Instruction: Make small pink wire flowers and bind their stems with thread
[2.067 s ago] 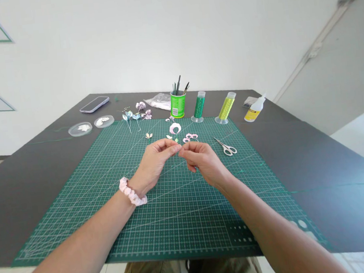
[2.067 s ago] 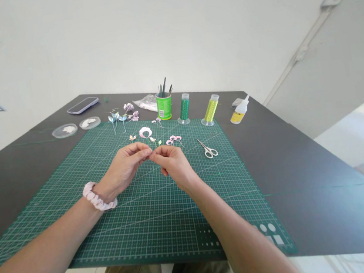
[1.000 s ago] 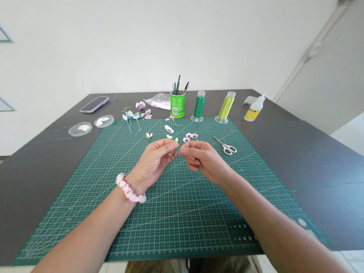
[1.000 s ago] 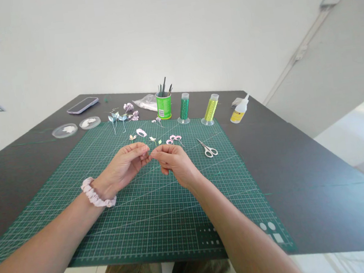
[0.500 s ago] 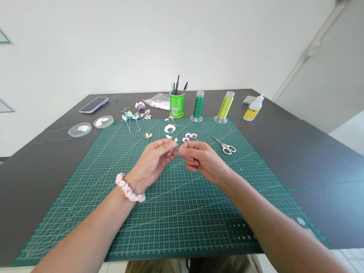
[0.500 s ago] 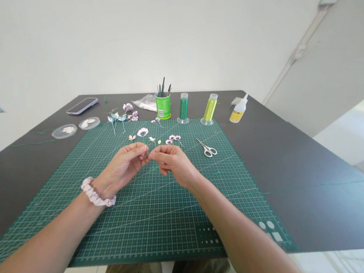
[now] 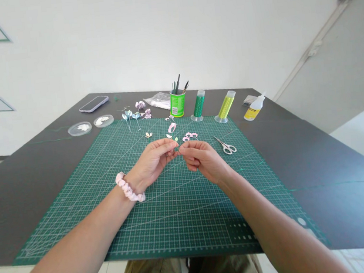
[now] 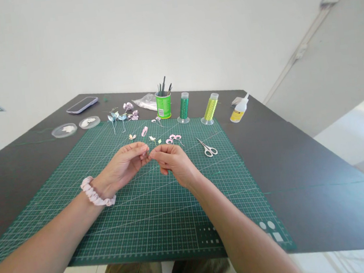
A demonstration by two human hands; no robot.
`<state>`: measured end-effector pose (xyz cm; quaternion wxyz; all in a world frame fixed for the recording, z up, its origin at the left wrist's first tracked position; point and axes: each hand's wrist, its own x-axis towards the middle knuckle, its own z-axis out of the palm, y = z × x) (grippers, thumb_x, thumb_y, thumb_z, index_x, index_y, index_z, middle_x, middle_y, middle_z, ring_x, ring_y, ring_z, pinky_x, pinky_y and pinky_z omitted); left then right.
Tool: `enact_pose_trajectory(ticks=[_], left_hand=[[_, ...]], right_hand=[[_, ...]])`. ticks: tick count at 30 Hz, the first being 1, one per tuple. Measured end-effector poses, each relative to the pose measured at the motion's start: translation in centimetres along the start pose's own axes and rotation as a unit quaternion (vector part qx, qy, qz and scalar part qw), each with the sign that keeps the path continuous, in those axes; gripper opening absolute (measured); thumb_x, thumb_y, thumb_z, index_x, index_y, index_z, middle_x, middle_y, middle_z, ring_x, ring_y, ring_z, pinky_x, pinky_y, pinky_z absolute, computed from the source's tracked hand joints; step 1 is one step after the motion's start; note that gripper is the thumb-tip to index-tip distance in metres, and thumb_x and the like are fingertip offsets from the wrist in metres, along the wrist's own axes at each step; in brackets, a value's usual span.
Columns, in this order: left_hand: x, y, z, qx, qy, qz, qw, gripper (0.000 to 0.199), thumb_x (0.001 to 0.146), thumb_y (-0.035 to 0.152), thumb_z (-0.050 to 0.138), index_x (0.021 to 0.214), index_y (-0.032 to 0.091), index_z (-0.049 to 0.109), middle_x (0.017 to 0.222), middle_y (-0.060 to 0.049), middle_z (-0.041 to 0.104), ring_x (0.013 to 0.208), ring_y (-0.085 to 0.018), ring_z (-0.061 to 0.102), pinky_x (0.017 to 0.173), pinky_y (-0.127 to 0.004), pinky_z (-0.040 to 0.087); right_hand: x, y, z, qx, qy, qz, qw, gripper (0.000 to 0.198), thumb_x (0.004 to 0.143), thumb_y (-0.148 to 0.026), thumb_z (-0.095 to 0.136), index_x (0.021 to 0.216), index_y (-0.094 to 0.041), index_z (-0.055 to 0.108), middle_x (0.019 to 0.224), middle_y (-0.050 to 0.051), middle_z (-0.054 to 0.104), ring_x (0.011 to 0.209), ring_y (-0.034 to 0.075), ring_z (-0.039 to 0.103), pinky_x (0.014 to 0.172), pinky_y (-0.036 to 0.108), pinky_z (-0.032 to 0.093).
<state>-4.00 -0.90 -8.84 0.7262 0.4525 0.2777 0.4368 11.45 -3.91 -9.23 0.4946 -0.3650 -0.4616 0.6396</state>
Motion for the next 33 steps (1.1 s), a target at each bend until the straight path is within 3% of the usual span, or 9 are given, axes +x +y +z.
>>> enact_pose_trajectory(ticks=[33], left_hand=[[0.02, -0.11, -0.23, -0.002, -0.038, -0.006, 0.999, 0.019, 0.072, 0.024, 0.077, 0.061, 0.013, 0.065, 0.059, 0.003, 0.053, 0.061, -0.009, 0.046, 0.064, -0.023, 0.039]], right_hand=[[0.05, 0.1, 0.09, 0.021, -0.011, 0.009, 1.0, 0.022, 0.068, -0.034, 0.076, 0.06, -0.018, 0.063, 0.045, -0.01, 0.033, 0.041, 0.005, 0.023, 0.038, 0.02, 0.024]])
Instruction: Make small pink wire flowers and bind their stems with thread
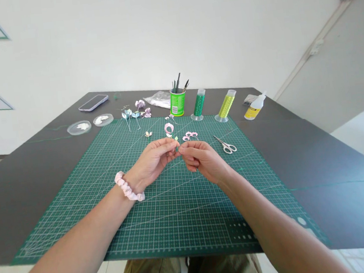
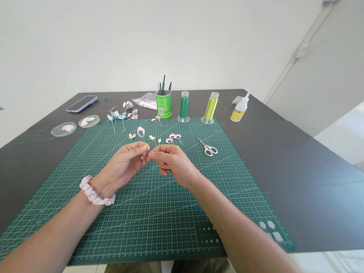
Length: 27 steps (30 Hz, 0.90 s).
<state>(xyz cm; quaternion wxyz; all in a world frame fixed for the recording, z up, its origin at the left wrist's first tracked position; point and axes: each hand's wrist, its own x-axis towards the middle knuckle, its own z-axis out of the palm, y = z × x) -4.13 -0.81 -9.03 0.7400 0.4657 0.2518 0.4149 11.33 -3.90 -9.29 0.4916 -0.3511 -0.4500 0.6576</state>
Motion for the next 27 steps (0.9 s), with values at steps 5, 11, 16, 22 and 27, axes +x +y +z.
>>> enact_pose_trajectory(ticks=[5, 11, 16, 22, 27], left_hand=[[-0.09, 0.07, 0.13, 0.0, -0.007, -0.011, 1.0, 0.02, 0.073, 0.024, 0.075, 0.061, 0.013, 0.065, 0.06, 0.002, 0.054, 0.061, -0.009, 0.047, 0.063, -0.023, 0.039], [-0.03, 0.06, 0.1, -0.008, -0.008, -0.012, 1.0, 0.018, 0.072, 0.023, 0.076, 0.062, 0.013, 0.066, 0.061, 0.001, 0.055, 0.061, -0.009, 0.047, 0.064, -0.023, 0.04], [-0.01, 0.06, 0.11, -0.016, -0.009, -0.016, 1.0, 0.017, 0.072, 0.023, 0.076, 0.063, 0.012, 0.066, 0.061, 0.001, 0.056, 0.061, -0.008, 0.047, 0.064, -0.023, 0.041], [-0.05, 0.1, 0.18, -0.029, -0.015, -0.02, 0.999, 0.017, 0.072, 0.023, 0.077, 0.064, 0.012, 0.067, 0.061, 0.001, 0.057, 0.061, -0.008, 0.049, 0.064, -0.022, 0.042], [-0.08, 0.12, 0.22, -0.03, -0.027, -0.021, 0.999, 0.017, 0.073, 0.023, 0.076, 0.066, 0.011, 0.067, 0.062, 0.0, 0.059, 0.061, -0.008, 0.051, 0.064, -0.021, 0.042]], right_hand=[[-0.08, -0.08, 0.06, 0.003, -0.003, 0.0, 1.0, 0.023, 0.068, -0.033, 0.076, 0.059, -0.018, 0.062, 0.045, -0.01, 0.034, 0.041, 0.005, 0.024, 0.038, 0.02, 0.024], [-0.14, -0.04, -0.05, 0.007, -0.009, 0.005, 1.0, 0.021, 0.069, -0.032, 0.076, 0.061, -0.018, 0.062, 0.046, -0.01, 0.035, 0.041, 0.005, 0.023, 0.038, 0.02, 0.024], [-0.06, 0.07, -0.18, 0.01, -0.016, 0.007, 1.0, 0.021, 0.071, -0.031, 0.074, 0.061, -0.018, 0.062, 0.046, -0.01, 0.034, 0.042, 0.006, 0.023, 0.038, 0.02, 0.024], [-0.05, -0.01, -0.17, 0.013, -0.019, 0.014, 1.0, 0.02, 0.072, -0.03, 0.073, 0.06, -0.018, 0.061, 0.047, -0.009, 0.036, 0.042, 0.006, 0.023, 0.038, 0.021, 0.024], [-0.04, -0.01, -0.15, 0.014, -0.026, 0.01, 1.0, 0.023, 0.072, -0.03, 0.073, 0.058, -0.018, 0.059, 0.047, -0.009, 0.036, 0.042, 0.006, 0.023, 0.038, 0.021, 0.024]])
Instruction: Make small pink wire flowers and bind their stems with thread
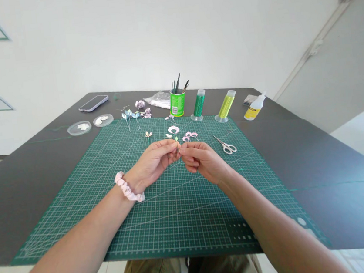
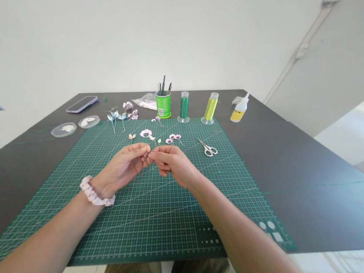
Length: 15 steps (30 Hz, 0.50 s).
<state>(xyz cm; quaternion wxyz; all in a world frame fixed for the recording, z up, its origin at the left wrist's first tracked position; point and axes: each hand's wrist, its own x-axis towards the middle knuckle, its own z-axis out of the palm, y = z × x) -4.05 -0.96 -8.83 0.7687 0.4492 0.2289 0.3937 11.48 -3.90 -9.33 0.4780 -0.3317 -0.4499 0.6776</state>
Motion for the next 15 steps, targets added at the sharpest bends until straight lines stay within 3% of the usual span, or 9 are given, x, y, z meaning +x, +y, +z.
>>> enact_pose_trajectory(ticks=[15], left_hand=[[0.07, -0.05, -0.07, -0.008, -0.01, -0.01, 1.0, 0.016, 0.074, 0.023, 0.076, 0.067, 0.01, 0.068, 0.064, 0.0, 0.06, 0.062, -0.007, 0.051, 0.064, -0.02, 0.042]], right_hand=[[-0.08, -0.13, 0.03, 0.005, -0.004, 0.017, 1.0, 0.021, 0.068, -0.032, 0.077, 0.061, -0.019, 0.062, 0.044, -0.011, 0.031, 0.042, 0.006, 0.018, 0.038, 0.02, 0.024]])
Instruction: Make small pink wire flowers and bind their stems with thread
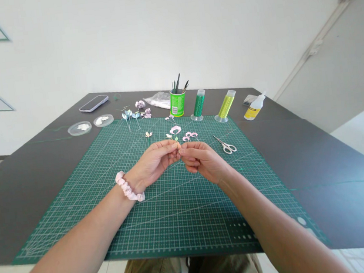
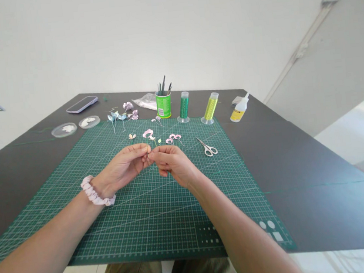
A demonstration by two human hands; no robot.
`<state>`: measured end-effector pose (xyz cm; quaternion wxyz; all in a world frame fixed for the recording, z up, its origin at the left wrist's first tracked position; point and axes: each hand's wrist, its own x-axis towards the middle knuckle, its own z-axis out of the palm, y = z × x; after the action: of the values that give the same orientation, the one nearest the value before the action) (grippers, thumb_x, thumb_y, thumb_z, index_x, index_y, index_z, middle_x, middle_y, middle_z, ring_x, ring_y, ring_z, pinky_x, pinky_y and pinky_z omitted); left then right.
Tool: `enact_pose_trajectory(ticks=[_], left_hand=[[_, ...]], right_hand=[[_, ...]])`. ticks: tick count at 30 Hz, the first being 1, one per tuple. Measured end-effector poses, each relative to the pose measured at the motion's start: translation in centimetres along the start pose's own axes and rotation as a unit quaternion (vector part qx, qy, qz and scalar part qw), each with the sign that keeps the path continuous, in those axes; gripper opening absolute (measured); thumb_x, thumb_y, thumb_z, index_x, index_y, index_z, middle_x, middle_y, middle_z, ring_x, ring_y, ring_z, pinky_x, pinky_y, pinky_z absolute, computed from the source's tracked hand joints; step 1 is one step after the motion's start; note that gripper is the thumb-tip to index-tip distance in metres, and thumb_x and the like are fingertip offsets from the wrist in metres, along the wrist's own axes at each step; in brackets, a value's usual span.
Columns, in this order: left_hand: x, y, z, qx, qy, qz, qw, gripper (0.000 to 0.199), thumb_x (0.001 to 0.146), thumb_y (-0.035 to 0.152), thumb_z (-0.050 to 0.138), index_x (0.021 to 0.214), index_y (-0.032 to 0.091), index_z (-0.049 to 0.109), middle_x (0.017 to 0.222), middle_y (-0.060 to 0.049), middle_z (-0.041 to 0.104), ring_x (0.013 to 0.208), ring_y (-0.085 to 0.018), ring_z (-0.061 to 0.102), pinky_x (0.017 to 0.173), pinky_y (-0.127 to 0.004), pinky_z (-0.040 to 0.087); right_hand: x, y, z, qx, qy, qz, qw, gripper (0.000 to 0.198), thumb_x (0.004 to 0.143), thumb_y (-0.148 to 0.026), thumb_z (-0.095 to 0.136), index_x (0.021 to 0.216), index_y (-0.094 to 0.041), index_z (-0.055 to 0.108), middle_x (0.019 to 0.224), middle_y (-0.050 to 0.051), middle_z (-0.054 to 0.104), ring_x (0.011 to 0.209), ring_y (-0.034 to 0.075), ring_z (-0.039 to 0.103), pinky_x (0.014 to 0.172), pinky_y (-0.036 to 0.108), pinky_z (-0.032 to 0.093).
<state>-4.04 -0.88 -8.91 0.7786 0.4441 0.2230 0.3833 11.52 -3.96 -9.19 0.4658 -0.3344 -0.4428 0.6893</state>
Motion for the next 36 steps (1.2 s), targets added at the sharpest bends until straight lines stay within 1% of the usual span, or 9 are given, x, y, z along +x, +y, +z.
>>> enact_pose_trajectory(ticks=[6, 13, 16, 20, 24, 28, 33, 36], left_hand=[[-0.09, 0.01, -0.01, 0.016, 0.007, 0.006, 1.0, 0.018, 0.074, 0.024, 0.076, 0.064, 0.011, 0.066, 0.061, 0.001, 0.055, 0.062, -0.008, 0.049, 0.064, -0.021, 0.041], [-0.07, 0.04, 0.01, 0.037, 0.008, 0.008, 0.999, 0.021, 0.073, 0.026, 0.075, 0.06, 0.013, 0.065, 0.061, 0.001, 0.054, 0.061, -0.009, 0.045, 0.063, -0.023, 0.039], [-0.06, 0.04, 0.04, 0.045, 0.011, 0.009, 0.999, 0.021, 0.073, 0.026, 0.075, 0.059, 0.014, 0.064, 0.06, 0.002, 0.053, 0.06, -0.009, 0.044, 0.062, -0.024, 0.038], [-0.12, 0.04, -0.01, 0.06, 0.023, 0.01, 0.998, 0.018, 0.073, 0.025, 0.074, 0.061, 0.014, 0.066, 0.06, 0.001, 0.055, 0.061, -0.009, 0.044, 0.063, -0.025, 0.037], [-0.14, 0.0, 0.04, 0.076, 0.042, 0.016, 0.996, 0.015, 0.073, 0.027, 0.074, 0.067, 0.014, 0.069, 0.064, 0.001, 0.058, 0.063, -0.01, 0.045, 0.065, -0.026, 0.038], [-0.12, -0.06, 0.31, 0.105, 0.059, 0.043, 0.992, 0.013, 0.072, 0.027, 0.075, 0.074, 0.015, 0.071, 0.068, 0.001, 0.059, 0.065, -0.01, 0.047, 0.068, -0.026, 0.038], [-0.14, -0.18, 0.57, 0.159, 0.103, 0.082, 0.978, 0.016, 0.07, 0.027, 0.076, 0.066, 0.016, 0.064, 0.068, 0.002, 0.058, 0.068, -0.012, 0.048, 0.07, -0.028, 0.037], [-0.13, -0.25, 0.57, 0.171, 0.11, 0.082, 0.976, 0.018, 0.069, 0.028, 0.076, 0.064, 0.016, 0.062, 0.066, 0.003, 0.057, 0.066, -0.011, 0.047, 0.069, -0.029, 0.037]], right_hand=[[-0.07, -0.06, 0.03, 0.003, -0.003, -0.006, 1.0, 0.025, 0.069, -0.033, 0.076, 0.058, -0.019, 0.058, 0.045, -0.01, 0.031, 0.041, 0.006, 0.019, 0.038, 0.019, 0.025], [-0.11, -0.19, 0.17, -0.022, -0.003, -0.003, 1.0, 0.021, 0.068, -0.032, 0.076, 0.061, -0.018, 0.062, 0.044, -0.011, 0.03, 0.042, 0.006, 0.019, 0.037, 0.019, 0.024], [-0.04, -0.17, 0.2, -0.031, 0.002, -0.005, 1.0, 0.022, 0.066, -0.033, 0.078, 0.06, -0.018, 0.063, 0.043, -0.011, 0.031, 0.042, 0.006, 0.019, 0.037, 0.019, 0.024], [0.03, -0.12, 0.2, -0.04, 0.008, -0.006, 0.999, 0.023, 0.065, -0.033, 0.078, 0.058, -0.019, 0.062, 0.042, -0.011, 0.031, 0.041, 0.006, 0.019, 0.037, 0.02, 0.024], [0.0, -0.11, 0.23, -0.053, 0.023, -0.021, 0.998, 0.025, 0.066, -0.034, 0.077, 0.058, -0.019, 0.059, 0.042, -0.011, 0.03, 0.041, 0.005, 0.019, 0.037, 0.02, 0.025], [0.06, -0.1, 0.34, -0.085, 0.053, -0.044, 0.994, 0.026, 0.068, -0.036, 0.076, 0.059, -0.019, 0.059, 0.044, -0.011, 0.032, 0.04, 0.005, 0.024, 0.037, 0.021, 0.026], [0.19, -0.03, 0.44, -0.115, 0.088, -0.06, 0.988, 0.025, 0.068, -0.036, 0.076, 0.06, -0.018, 0.06, 0.048, -0.009, 0.04, 0.04, 0.005, 0.03, 0.037, 0.022, 0.026], [0.19, 0.02, 0.44, -0.14, 0.096, -0.063, 0.983, 0.026, 0.068, -0.037, 0.076, 0.062, -0.018, 0.06, 0.051, -0.007, 0.045, 0.04, 0.005, 0.035, 0.037, 0.022, 0.025]])
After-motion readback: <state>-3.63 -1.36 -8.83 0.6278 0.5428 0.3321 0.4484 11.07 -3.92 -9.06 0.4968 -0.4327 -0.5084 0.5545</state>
